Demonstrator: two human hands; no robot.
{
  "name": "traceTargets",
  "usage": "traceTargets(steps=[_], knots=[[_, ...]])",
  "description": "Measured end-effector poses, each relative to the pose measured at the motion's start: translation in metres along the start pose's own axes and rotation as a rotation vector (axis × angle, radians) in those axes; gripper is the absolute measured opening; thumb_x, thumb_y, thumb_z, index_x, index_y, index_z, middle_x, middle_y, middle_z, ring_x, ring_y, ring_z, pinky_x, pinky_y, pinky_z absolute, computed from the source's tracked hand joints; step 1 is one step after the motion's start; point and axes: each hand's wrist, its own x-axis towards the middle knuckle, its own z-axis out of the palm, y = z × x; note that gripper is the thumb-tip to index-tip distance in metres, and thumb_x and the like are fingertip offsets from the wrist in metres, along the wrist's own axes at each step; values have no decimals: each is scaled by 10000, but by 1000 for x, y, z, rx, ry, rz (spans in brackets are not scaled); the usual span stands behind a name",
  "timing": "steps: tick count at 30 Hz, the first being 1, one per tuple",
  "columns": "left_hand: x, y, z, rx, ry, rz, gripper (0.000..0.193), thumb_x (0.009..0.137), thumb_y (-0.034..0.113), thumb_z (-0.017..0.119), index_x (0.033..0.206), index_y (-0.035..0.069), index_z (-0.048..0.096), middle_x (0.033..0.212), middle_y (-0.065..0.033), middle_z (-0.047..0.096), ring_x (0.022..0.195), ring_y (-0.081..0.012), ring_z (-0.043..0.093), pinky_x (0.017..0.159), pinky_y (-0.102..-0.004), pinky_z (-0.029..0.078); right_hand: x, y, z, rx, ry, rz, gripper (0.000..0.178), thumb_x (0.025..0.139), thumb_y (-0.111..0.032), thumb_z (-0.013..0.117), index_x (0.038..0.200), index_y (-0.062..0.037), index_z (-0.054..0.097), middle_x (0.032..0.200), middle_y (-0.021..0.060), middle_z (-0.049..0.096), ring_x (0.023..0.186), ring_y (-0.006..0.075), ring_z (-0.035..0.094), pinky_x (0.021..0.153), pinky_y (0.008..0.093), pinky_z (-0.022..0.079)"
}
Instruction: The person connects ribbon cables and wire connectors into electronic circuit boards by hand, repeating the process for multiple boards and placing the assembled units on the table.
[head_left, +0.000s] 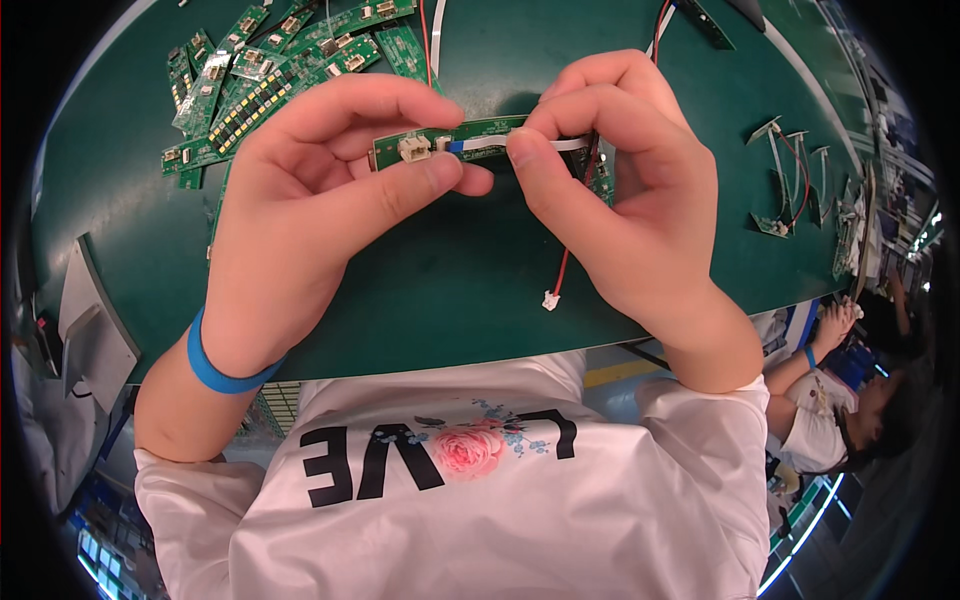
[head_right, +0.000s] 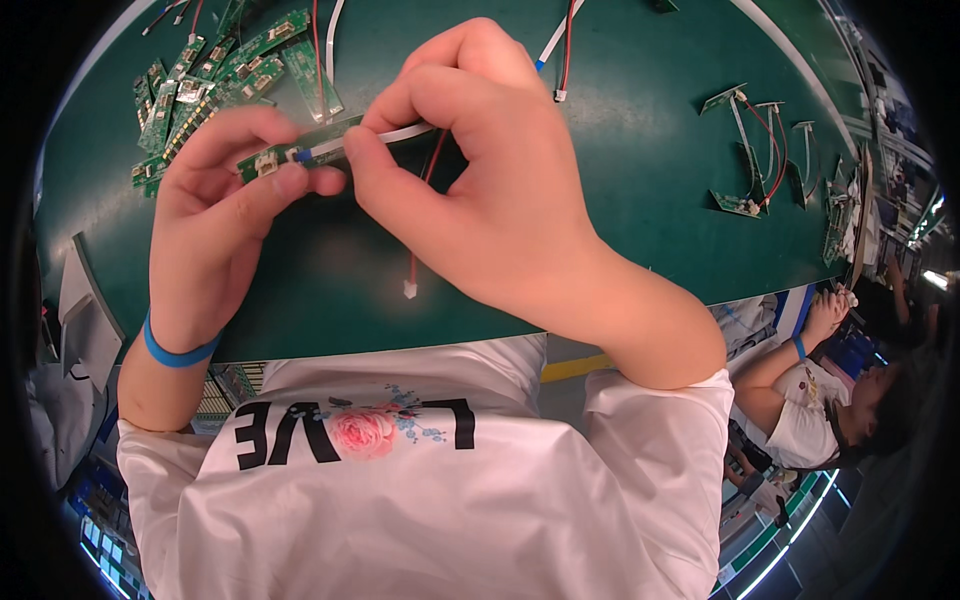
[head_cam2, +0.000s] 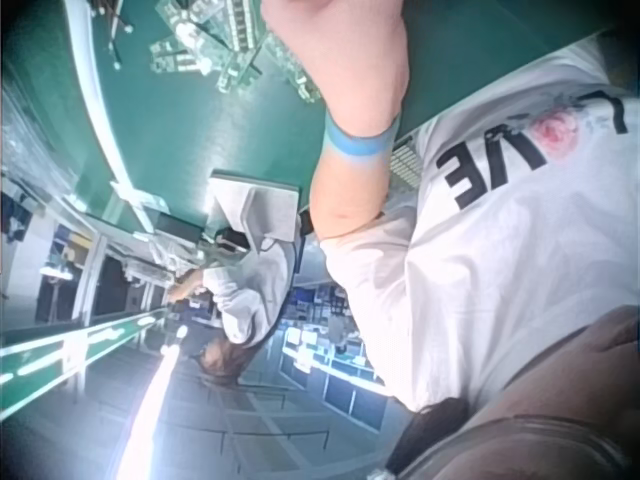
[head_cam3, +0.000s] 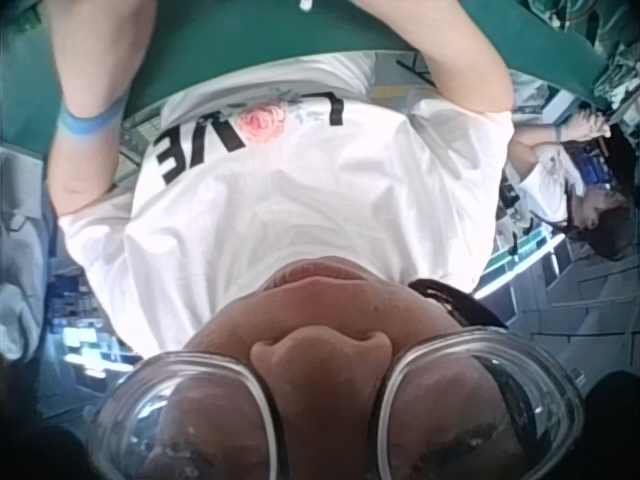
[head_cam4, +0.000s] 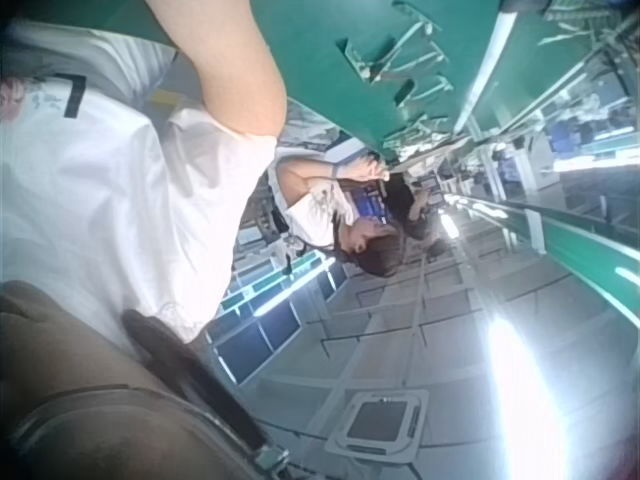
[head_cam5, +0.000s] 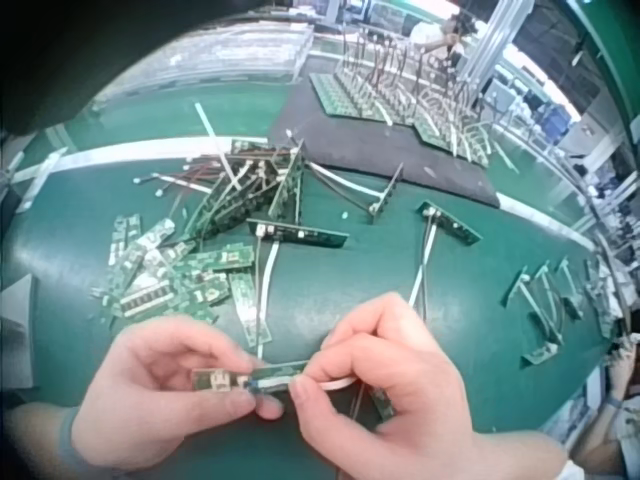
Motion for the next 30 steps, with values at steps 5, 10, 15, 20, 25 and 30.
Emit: traceTargets(steps=[5, 10, 15, 20, 25, 30], knots=[[2, 0, 1, -65, 28, -54, 279, 836, -7, 583, 1111, -6, 534, 999, -91, 587, 826, -157, 605, 776, -270, 482, 0, -4, 4, 6, 12, 24, 64, 769, 7, 675, 820, -9, 639, 918, 65, 510, 776, 101, 497, 639, 211, 396], [3, -2, 4, -69, 129, -66, 298, 858, 55, 571, 1147, -17, 557, 819, -10, 574, 734, -99, 513, 762, -253, 434, 1, -5, 8, -12, 17, -26, 63, 773, -7, 676, 823, -18, 639, 898, 55, 504, 759, 102, 501, 618, 212, 403], [5, -3, 0, -139, 119, -113, 290, 864, 85, 569, 1135, -20, 570, 727, 30, 515, 695, -62, 468, 774, -244, 423, -1, -5, 9, -78, 3, -92, 76, 762, -23, 688, 818, -28, 638, 869, 52, 489, 754, 110, 509, 601, 221, 415], [4, 2, 0, -99, 166, -122, 296, 865, 88, 573, 1140, -21, 569, 676, 57, 437, 668, -44, 433, 780, -248, 424, 6, -8, -1, -85, -92, -123, 152, 813, -63, 638, 958, -28, 613, 935, 78, 570, 793, 171, 542, 725, 277, 427], [4, -2, -3, 29, 234, 207, 259, 875, 64, 559, 1116, -29, 582, 1013, -72, 613, 718, -68, 452, 806, -244, 424, 19, 12, -36, -228, -363, -254, 216, 834, -66, 587, 1046, -26, 594, 977, 75, 614, 843, 238, 561, 854, 330, 369], [6, -4, -4, 101, 275, 305, 202, 870, 47, 567, 1051, -28, 616, 1126, -108, 606, 755, -59, 469, 750, -219, 396, 20, 14, -36, -219, -353, -324, 179, 787, -45, 626, 959, -57, 576, 843, 67, 578, 800, 237, 563, 809, 335, 392]])
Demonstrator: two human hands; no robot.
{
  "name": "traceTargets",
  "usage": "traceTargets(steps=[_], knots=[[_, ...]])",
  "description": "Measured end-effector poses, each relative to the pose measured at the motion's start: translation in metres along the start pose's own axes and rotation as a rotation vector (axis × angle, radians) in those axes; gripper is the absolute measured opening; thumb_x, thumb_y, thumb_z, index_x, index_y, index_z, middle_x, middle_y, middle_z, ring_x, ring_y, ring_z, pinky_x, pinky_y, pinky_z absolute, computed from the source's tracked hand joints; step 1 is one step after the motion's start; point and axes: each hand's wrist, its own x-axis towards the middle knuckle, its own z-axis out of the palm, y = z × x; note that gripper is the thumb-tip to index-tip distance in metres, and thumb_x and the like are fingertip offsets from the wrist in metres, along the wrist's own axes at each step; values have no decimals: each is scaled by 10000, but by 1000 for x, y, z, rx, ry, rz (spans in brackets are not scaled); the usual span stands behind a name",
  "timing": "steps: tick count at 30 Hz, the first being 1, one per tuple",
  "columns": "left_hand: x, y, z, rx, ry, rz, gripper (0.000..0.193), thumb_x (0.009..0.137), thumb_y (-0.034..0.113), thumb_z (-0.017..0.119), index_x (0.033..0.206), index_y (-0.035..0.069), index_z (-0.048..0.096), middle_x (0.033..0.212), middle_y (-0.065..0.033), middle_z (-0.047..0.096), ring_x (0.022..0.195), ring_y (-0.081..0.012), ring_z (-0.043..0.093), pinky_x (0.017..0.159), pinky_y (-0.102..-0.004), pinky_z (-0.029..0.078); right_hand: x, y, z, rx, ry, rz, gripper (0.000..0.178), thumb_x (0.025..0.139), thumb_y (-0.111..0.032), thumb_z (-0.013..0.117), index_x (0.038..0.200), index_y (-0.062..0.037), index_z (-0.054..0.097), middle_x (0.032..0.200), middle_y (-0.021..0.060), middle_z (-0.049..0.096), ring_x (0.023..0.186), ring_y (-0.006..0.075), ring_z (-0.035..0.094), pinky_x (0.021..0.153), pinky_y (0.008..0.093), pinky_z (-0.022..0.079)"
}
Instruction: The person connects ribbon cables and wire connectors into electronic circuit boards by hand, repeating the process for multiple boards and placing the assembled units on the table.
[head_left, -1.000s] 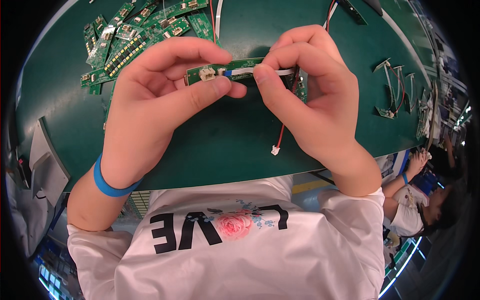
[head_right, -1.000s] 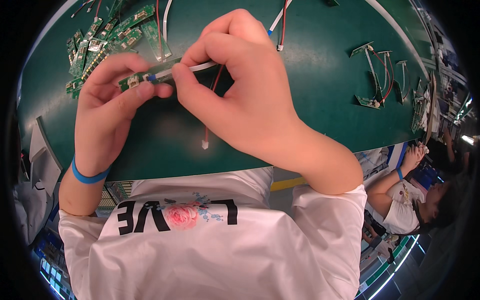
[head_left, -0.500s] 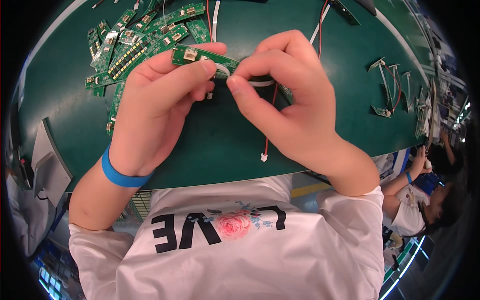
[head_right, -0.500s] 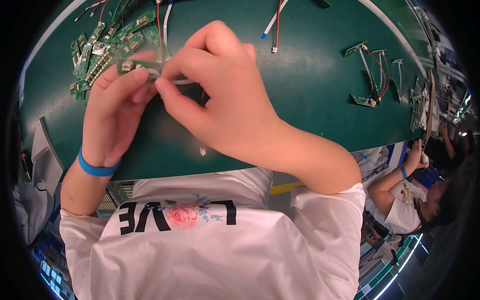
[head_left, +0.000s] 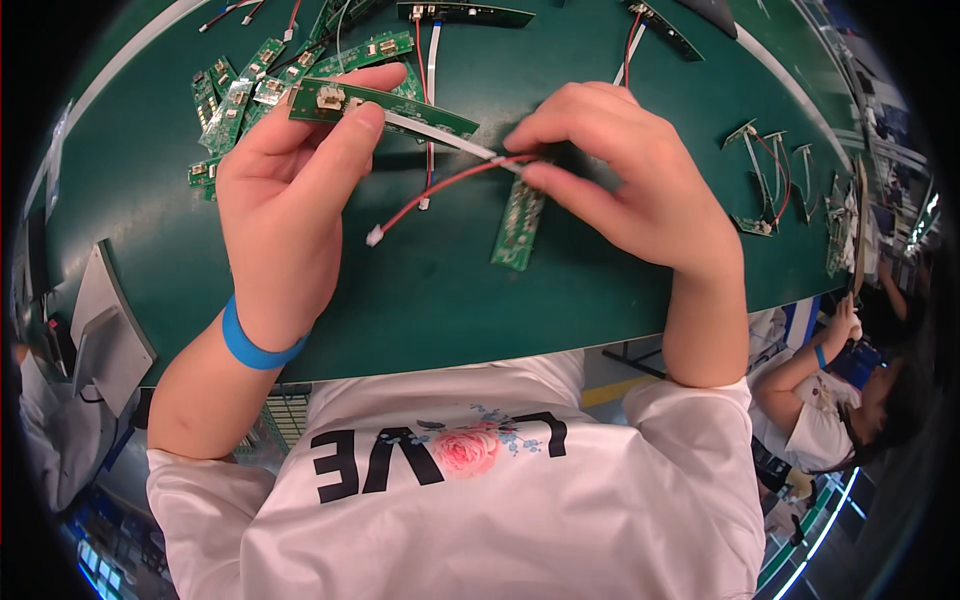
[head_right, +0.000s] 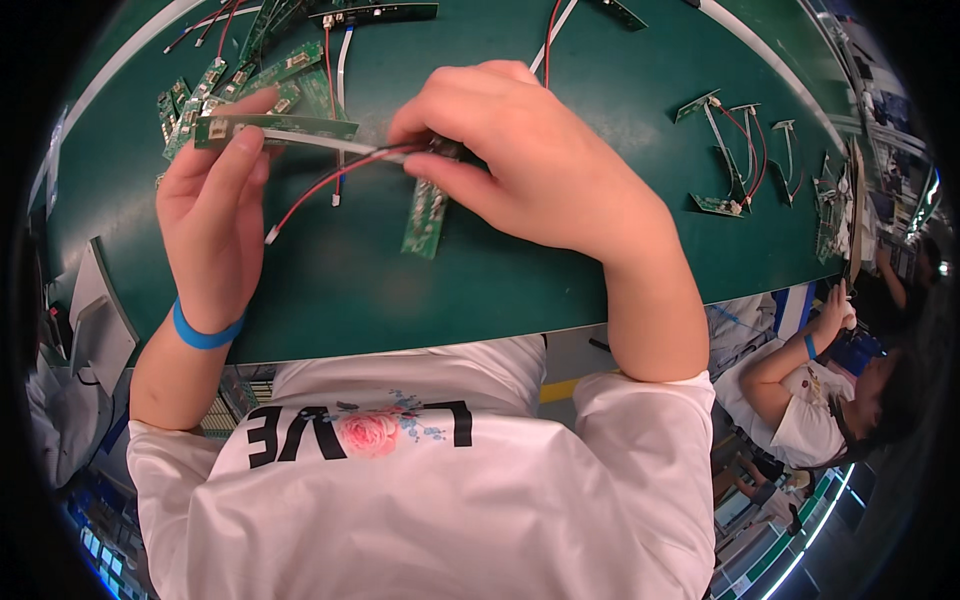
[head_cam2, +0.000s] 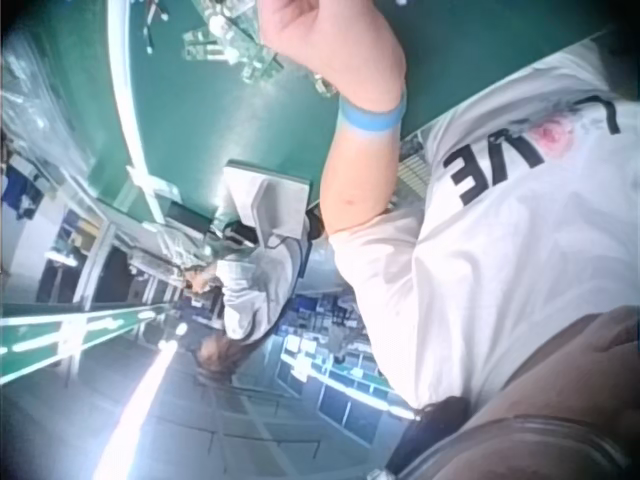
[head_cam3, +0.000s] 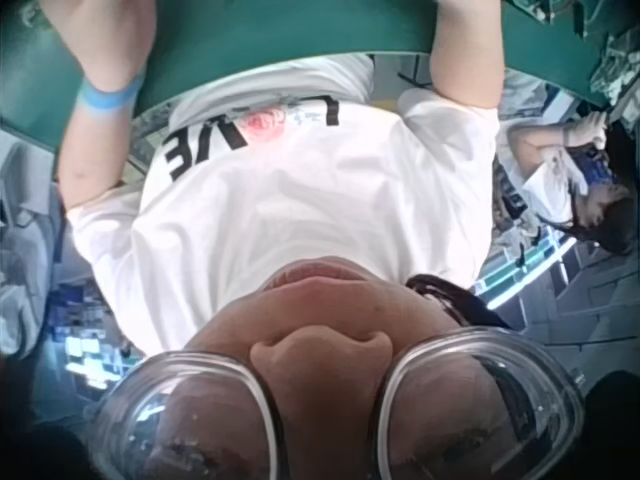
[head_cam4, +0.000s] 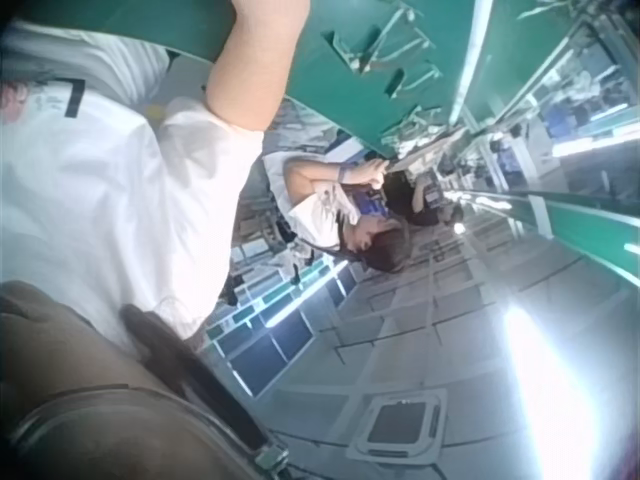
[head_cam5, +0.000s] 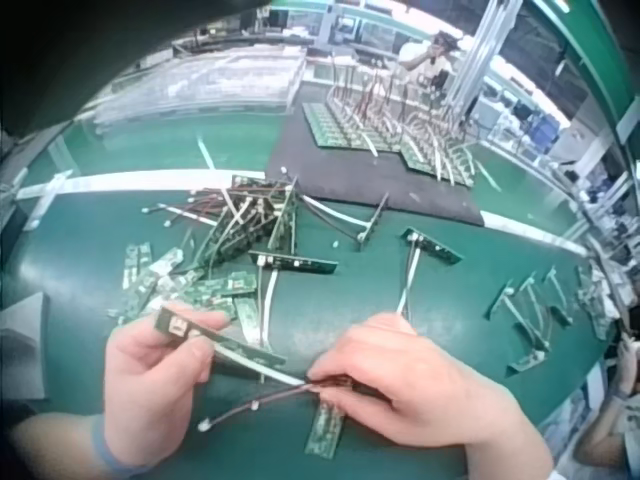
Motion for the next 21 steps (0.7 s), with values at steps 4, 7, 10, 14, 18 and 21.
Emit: traceTargets(steps=[4, 7, 10, 14, 18, 21], knots=[[4, 2, -1, -14, 82, -49, 127, 871, 22, 564, 963, -29, 637, 1108, -98, 625, 703, -33, 436, 660, -181, 364, 1, -4, 6, 145, 57, 68, 140, 771, -8, 610, 899, -33, 560, 817, 63, 573, 774, 208, 568, 718, 298, 432], [8, -5, -4, 120, 30, 173, 135, 897, 32, 537, 984, -34, 618, 1103, -116, 620, 808, -59, 521, 751, -197, 407, 1, -4, 18, 652, 212, 111, 87, 771, 2, 579, 849, -15, 545, 801, 47, 568, 754, 159, 561, 662, 273, 436], [5, -6, 6, -48, 33, 159, 159, 922, 40, 499, 1033, -43, 579, 1089, -140, 615, 970, -132, 581, 877, -253, 430, 5, -7, 24, 645, 254, 97, 60, 786, -5, 565, 842, 2, 547, 803, 31, 560, 760, 124, 542, 679, 259, 432], [-4, 1, 3, 62, -132, 64, 252, 942, 60, 448, 1170, -47, 458, 1135, -240, 586, 1018, -275, 613, 884, -351, 503, 10, -27, 26, 696, 181, 186, 83, 882, -59, 529, 886, 11, 572, 808, 43, 583, 750, 113, 551, 659, 238, 435], [-8, 13, 9, 277, -139, -6, 354, 896, -26, 494, 1247, -33, 441, 958, -153, 655, 901, -145, 650, 720, -217, 512, 16, -31, 28, 804, 255, 211, 139, 913, -120, 545, 883, 7, 595, 803, 48, 605, 706, 107, 545, 619, 254, 439], [-13, 12, 12, 284, -156, 45, 408, 891, -42, 492, 1293, -37, 423, 1052, -143, 635, 793, -58, 601, 669, -158, 455, 20, -26, 27, 600, 268, 71, 163, 909, -148, 566, 872, 6, 605, 762, 38, 573, 649, 95, 482, 563, 232, 388]])
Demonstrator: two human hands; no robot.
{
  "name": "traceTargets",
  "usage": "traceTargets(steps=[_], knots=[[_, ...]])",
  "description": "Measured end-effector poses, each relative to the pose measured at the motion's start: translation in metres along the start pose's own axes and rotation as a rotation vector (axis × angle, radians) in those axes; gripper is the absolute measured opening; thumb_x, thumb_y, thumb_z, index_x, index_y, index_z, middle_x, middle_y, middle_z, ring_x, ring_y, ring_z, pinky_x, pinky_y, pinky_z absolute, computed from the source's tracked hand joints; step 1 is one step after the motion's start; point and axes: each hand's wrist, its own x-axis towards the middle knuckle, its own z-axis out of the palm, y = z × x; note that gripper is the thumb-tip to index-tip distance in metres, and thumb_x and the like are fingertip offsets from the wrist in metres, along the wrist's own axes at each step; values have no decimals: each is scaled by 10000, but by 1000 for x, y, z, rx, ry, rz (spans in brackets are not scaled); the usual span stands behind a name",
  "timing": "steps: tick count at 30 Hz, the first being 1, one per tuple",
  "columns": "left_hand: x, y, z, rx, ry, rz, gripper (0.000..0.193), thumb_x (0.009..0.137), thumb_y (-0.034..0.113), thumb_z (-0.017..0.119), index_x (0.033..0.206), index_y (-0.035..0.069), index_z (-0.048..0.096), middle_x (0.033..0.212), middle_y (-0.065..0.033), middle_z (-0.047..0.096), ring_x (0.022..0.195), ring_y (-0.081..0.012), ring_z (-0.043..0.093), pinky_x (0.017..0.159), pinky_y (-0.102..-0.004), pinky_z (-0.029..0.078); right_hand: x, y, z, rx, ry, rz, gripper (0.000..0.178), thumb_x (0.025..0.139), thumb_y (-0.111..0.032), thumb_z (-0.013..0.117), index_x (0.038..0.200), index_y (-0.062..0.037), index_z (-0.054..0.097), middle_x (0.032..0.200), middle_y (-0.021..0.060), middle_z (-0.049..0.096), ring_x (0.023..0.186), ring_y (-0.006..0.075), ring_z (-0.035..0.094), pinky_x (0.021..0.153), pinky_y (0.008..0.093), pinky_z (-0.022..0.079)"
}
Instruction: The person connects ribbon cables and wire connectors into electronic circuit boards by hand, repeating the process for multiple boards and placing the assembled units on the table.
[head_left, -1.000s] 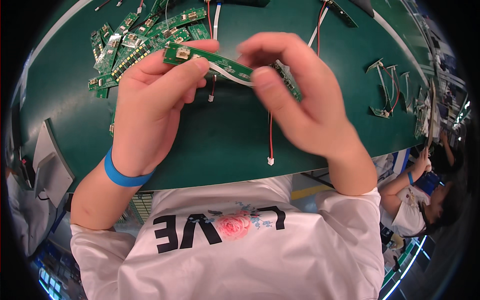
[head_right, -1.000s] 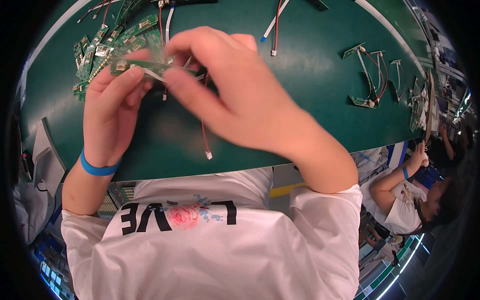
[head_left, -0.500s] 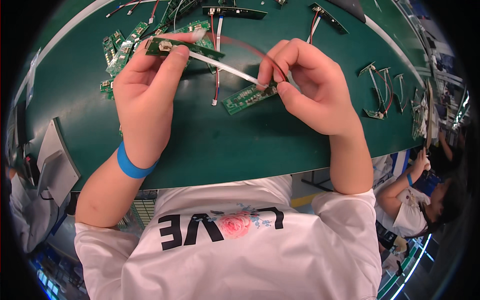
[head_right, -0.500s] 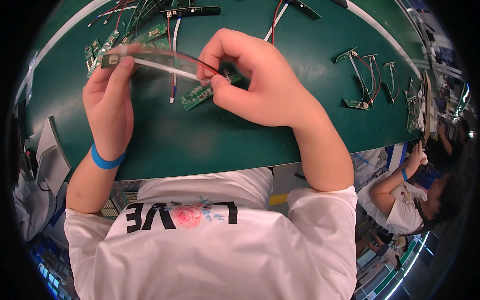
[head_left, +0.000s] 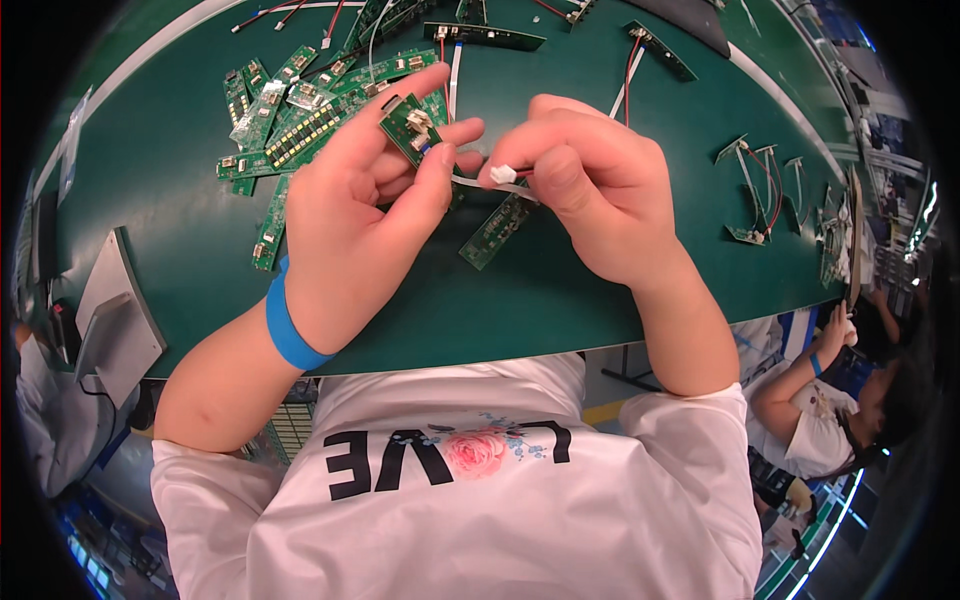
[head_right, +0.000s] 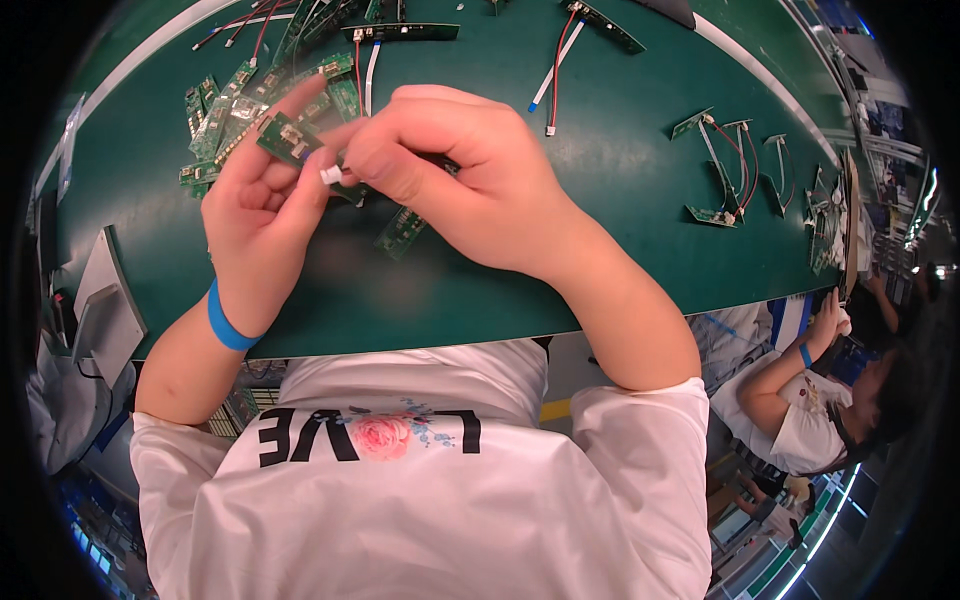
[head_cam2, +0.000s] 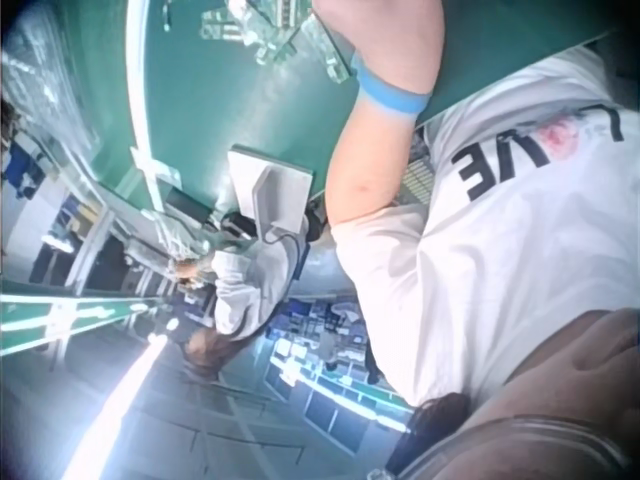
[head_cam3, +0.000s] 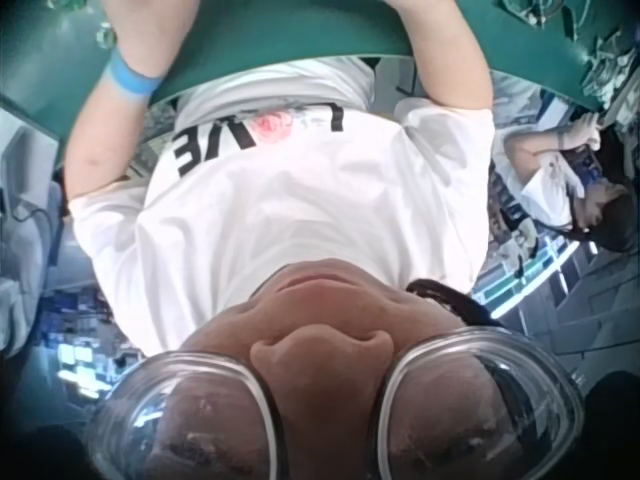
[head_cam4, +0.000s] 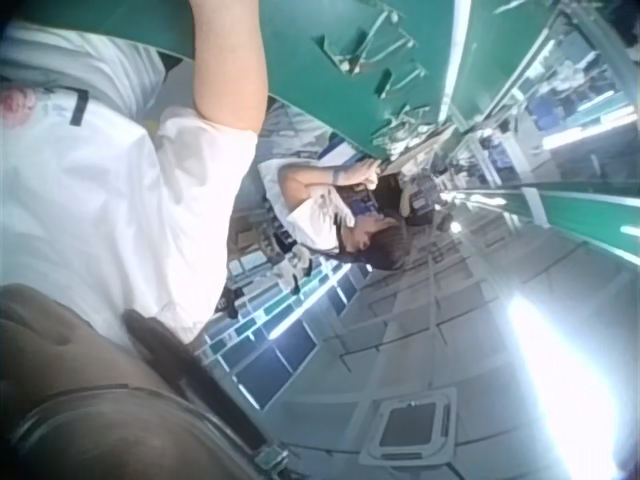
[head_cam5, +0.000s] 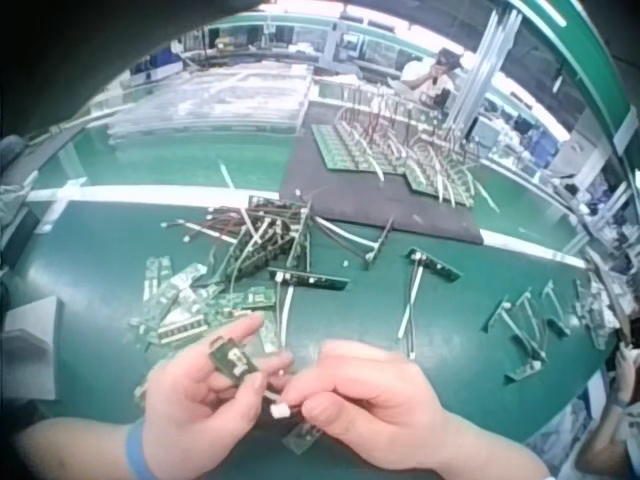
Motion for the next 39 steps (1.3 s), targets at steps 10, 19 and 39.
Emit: traceTargets(steps=[10, 19, 39], knots=[[-6, -1, -5, 309, -79, 227, 173, 882, -62, 494, 1047, -105, 528, 1326, -220, 477, 727, -20, 564, 591, -145, 427, -2, 8, 21, -751, 258, -344, 109, 737, -92, 686, 813, -115, 611, 632, -1, 538, 502, 172, 498, 445, 282, 325], [-3, 2, -10, 508, -188, 152, 236, 887, -42, 473, 1110, -73, 540, 1257, -209, 540, 834, -127, 640, 709, -216, 495, -7, 3, 18, -950, 229, -442, 175, 664, -96, 636, 838, -104, 622, 583, -45, 493, 452, 102, 445, 418, 272, 224], [-17, 5, -6, 476, -270, 234, 332, 822, -47, 537, 1154, -37, 541, 1125, -184, 607, 794, -201, 654, 741, -237, 478, -18, -10, 18, -827, 141, -395, 199, 610, -88, 644, 808, -101, 639, 639, -24, 531, 457, 128, 448, 420, 266, 258]])
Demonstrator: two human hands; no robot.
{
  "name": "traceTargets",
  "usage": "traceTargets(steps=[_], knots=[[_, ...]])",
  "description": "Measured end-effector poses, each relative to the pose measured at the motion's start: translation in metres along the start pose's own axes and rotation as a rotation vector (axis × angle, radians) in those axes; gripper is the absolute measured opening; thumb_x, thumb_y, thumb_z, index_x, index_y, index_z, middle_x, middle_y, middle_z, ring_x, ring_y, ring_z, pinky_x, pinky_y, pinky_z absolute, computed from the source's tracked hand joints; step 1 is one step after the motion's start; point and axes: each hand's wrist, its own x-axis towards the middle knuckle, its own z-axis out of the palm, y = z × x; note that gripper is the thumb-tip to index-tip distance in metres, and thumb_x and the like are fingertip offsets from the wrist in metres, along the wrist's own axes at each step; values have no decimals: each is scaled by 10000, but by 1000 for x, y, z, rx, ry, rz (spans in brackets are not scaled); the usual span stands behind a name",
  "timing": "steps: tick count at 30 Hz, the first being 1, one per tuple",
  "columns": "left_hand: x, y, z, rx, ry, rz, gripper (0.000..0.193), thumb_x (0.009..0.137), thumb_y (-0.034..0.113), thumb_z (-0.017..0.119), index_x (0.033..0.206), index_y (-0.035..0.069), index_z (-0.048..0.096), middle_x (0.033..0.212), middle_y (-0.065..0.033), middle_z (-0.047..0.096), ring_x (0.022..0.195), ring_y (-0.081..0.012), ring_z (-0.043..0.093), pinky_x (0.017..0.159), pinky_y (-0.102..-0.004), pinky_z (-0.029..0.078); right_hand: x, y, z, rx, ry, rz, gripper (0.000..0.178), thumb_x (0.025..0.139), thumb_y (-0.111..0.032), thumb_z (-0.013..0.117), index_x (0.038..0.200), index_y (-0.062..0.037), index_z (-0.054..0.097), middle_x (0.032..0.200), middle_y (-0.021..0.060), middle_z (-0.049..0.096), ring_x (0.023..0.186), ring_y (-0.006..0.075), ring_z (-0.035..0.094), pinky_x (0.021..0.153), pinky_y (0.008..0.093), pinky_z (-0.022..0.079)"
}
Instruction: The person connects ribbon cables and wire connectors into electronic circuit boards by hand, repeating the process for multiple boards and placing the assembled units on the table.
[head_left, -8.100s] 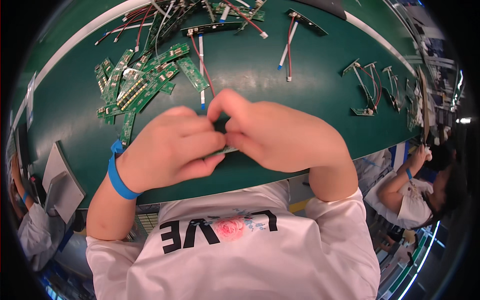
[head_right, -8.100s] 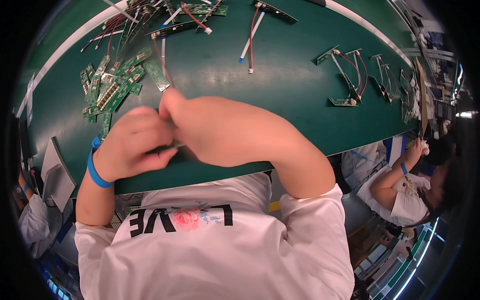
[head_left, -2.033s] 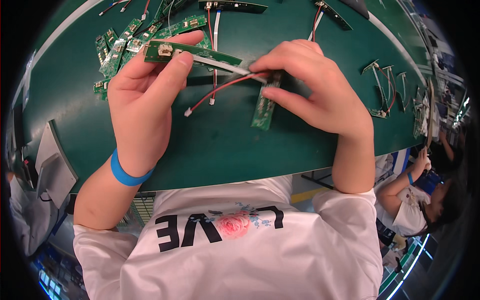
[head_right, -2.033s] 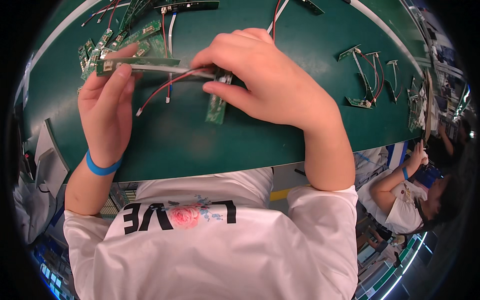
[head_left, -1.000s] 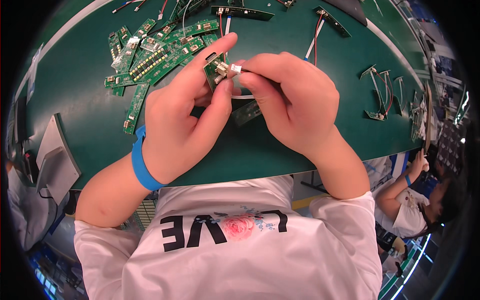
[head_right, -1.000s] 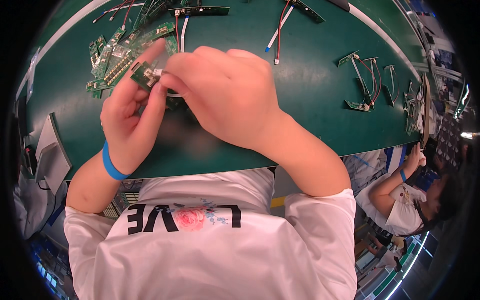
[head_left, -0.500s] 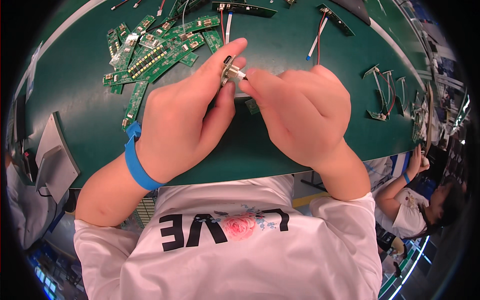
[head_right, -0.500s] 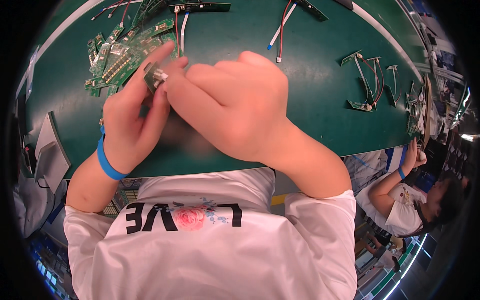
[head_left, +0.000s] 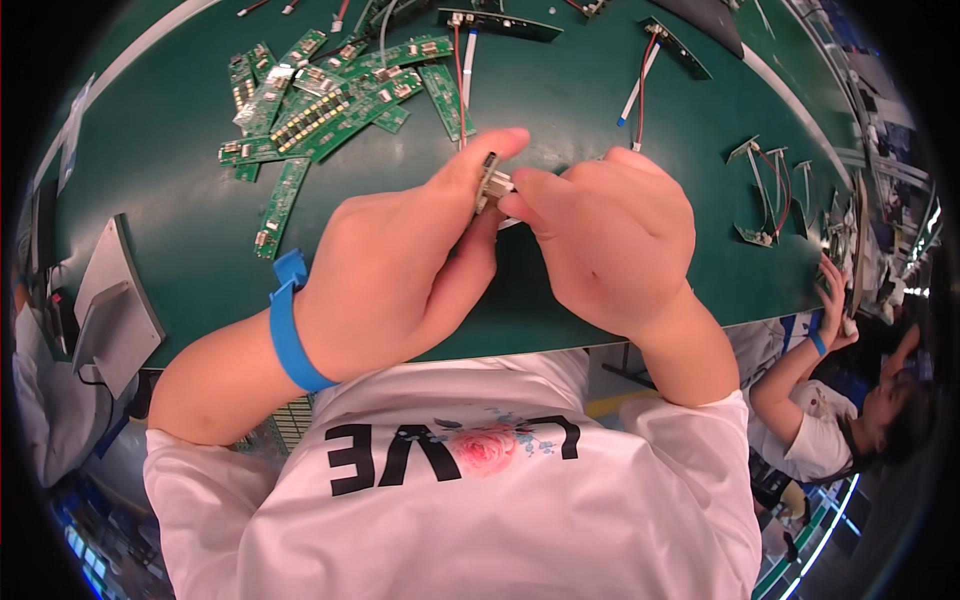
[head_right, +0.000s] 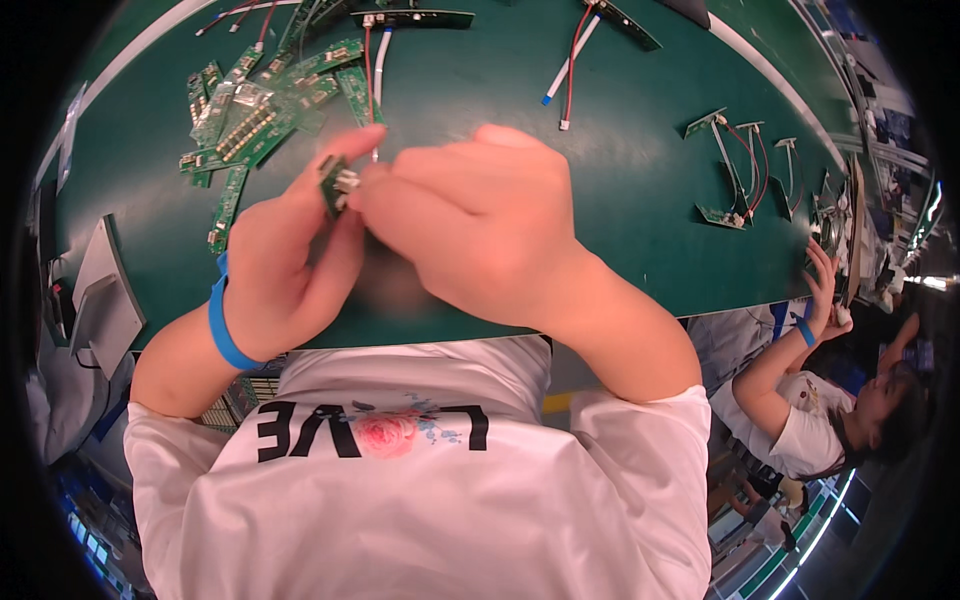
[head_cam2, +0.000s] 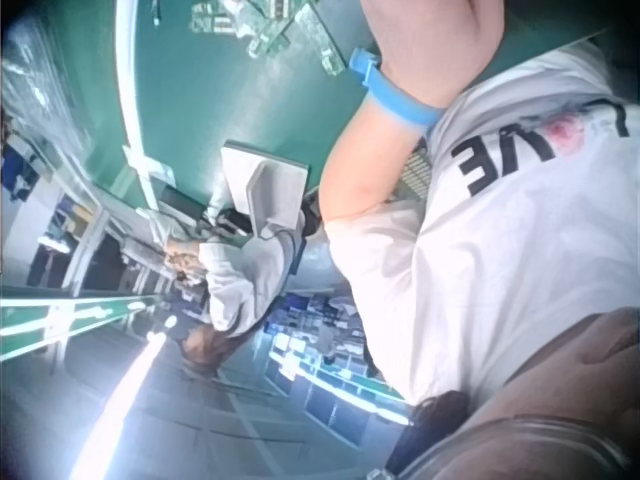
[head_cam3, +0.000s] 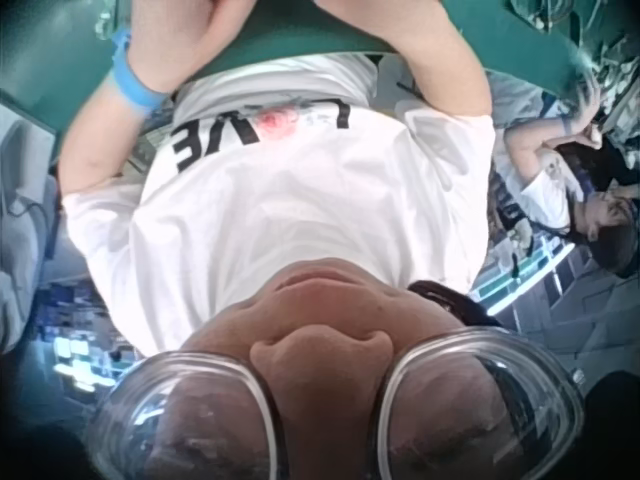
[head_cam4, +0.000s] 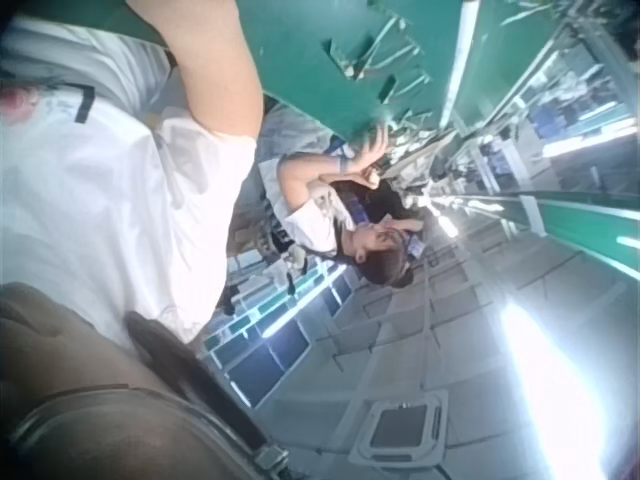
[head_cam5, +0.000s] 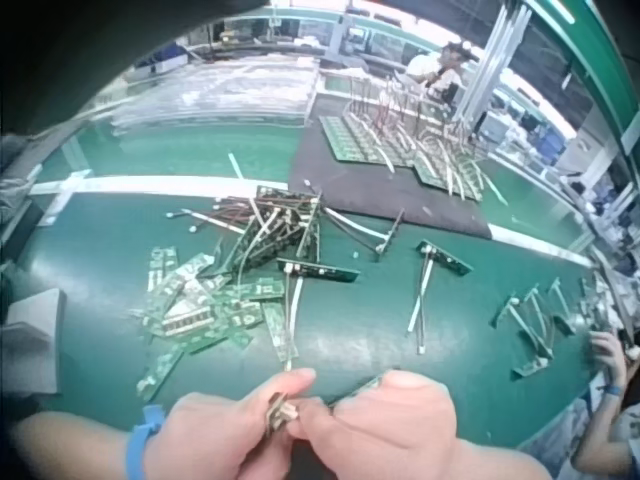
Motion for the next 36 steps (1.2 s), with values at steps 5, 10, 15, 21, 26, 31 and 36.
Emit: traceTargets(steps=[5, 10, 15, 21, 26, 31, 36], knots=[[7, -14, 1, 89, -3, 89, 408, 774, 108, 691, 1158, 27, 581, 828, -125, 656, 712, -224, 635, 635, -294, 486, -24, 26, -32, 113, -49, 512, 20, 790, -65, 648, 808, -59, 653, 653, 8, 562, 531, 98, 482, 476, 219, 343], [22, -32, -21, 338, 209, 131, 189, 791, 47, 638, 978, 31, 658, 729, -82, 539, 646, -221, 548, 590, -312, 434, -93, 135, -137, -158, 130, 932, 179, 868, -180, 645, 824, -7, 652, 624, 4, 568, 596, 23, 478, 550, 190, 392], [23, -23, -17, 365, 81, 140, 186, 753, 49, 646, 934, 21, 613, 829, -110, 535, 759, -265, 546, 679, -335, 446, -89, 157, -170, -848, 90, 745, 282, 836, -288, 667, 947, -29, 647, 817, 88, 595, 779, 171, 553, 695, 288, 436], [22, -39, -5, 499, 139, 121, 204, 746, 86, 653, 933, 35, 589, 857, -115, 547, 811, -305, 544, 715, -375, 448, -7, 60, -39, -417, 60, 272, 146, 755, -179, 662, 833, -58, 643, 850, 89, 613, 838, 273, 561, 763, 374, 420], [29, -42, -18, 661, 333, 135, 249, 741, 125, 673, 964, 52, 592, 905, -91, 553, 856, -291, 537, 739, -391, 445, 15, 25, 44, -205, -190, 204, 188, 728, -231, 698, 783, -62, 637, 825, 61, 538, 854, 243, 511, 784, 385, 361], [26, -47, -27, 734, 275, -40, 289, 742, 101, 666, 1020, 63, 596, 990, -83, 557, 917, -269, 534, 779, -395, 440, 30, 22, 44, -618, -267, 318, 220, 720, -278, 714, 792, -73, 676, 795, 45, 564, 825, 233, 522, 807, 398, 349], [26, -49, -30, 727, 288, -17, 350, 728, 97, 680, 1065, 66, 589, 1034, -91, 559, 969, -281, 528, 826, -390, 432, 24, 32, 33, -563, -270, 299, 185, 694, -183, 673, 773, -20, 638, 739, 81, 548, 853, 260, 495, 821, 394, 328]])
